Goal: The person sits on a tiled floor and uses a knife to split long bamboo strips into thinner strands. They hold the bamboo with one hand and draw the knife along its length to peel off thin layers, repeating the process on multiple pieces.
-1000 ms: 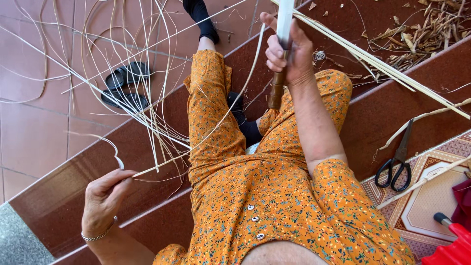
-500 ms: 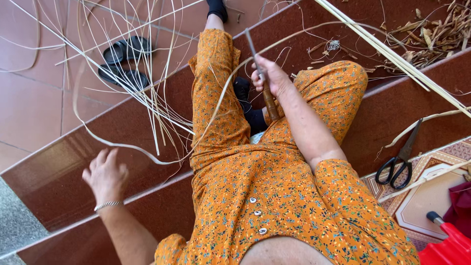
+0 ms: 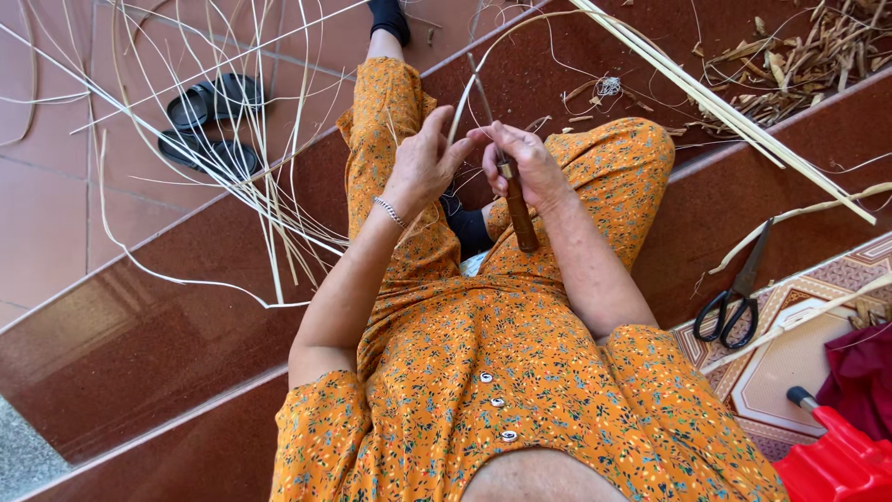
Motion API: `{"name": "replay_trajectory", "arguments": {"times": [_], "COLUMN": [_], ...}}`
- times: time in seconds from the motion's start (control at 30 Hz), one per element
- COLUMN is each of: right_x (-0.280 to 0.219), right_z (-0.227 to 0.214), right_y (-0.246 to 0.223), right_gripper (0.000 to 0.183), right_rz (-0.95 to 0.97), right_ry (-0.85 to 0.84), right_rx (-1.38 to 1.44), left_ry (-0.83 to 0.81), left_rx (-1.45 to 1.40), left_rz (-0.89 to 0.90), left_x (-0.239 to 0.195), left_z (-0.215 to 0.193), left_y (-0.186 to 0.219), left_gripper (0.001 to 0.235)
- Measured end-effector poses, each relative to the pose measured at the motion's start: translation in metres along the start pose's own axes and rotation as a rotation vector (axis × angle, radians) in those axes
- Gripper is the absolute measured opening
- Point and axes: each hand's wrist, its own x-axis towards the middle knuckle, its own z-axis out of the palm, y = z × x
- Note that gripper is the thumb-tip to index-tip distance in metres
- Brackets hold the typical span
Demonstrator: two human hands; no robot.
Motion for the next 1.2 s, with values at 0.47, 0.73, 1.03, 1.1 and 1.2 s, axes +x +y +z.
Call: {"name": "replay_trajectory", "arguments": {"times": [0.47, 0.73, 1.03, 1.1, 1.2], "right_x": [-0.043, -0.078, -0.154, -0.172, -0.196], "right_z": [-0.043, -0.132, -0.260, -0.286, -0.308], "right_y": [-0.064, -0.101, -0.145, -0.153, -0.163], "right_gripper": [0.035, 0.030, 0.038, 0.042, 0.047], "right_rz": [-0.374, -0.668, -0.815, -0.870, -0.697], "right_ry": [0.260, 0.623, 0.896, 0.937, 1.187], "right_rx": [-0.152, -0.677, -0.958, -1.021, -1.029], "left_ry": [0.091, -0.111, 0.032, 0.090, 0.228], "left_rx": [-0.016, -0.298, -0.279, -0.251, -0.207], "left_rz": [-0.046, -0.121, -0.184, -0.239, -0.236], "left_x": [-0.028, -0.057, -0.062, -0.063, -0.063], "left_z": [-0.053, -0.094, -0.128, -0.139, -0.158], "left_y": [-0.017, -0.037, -0.102, -0.117, -0.133], "left_gripper": [0.017, 0.018, 0.012, 0.012, 0.012]}}
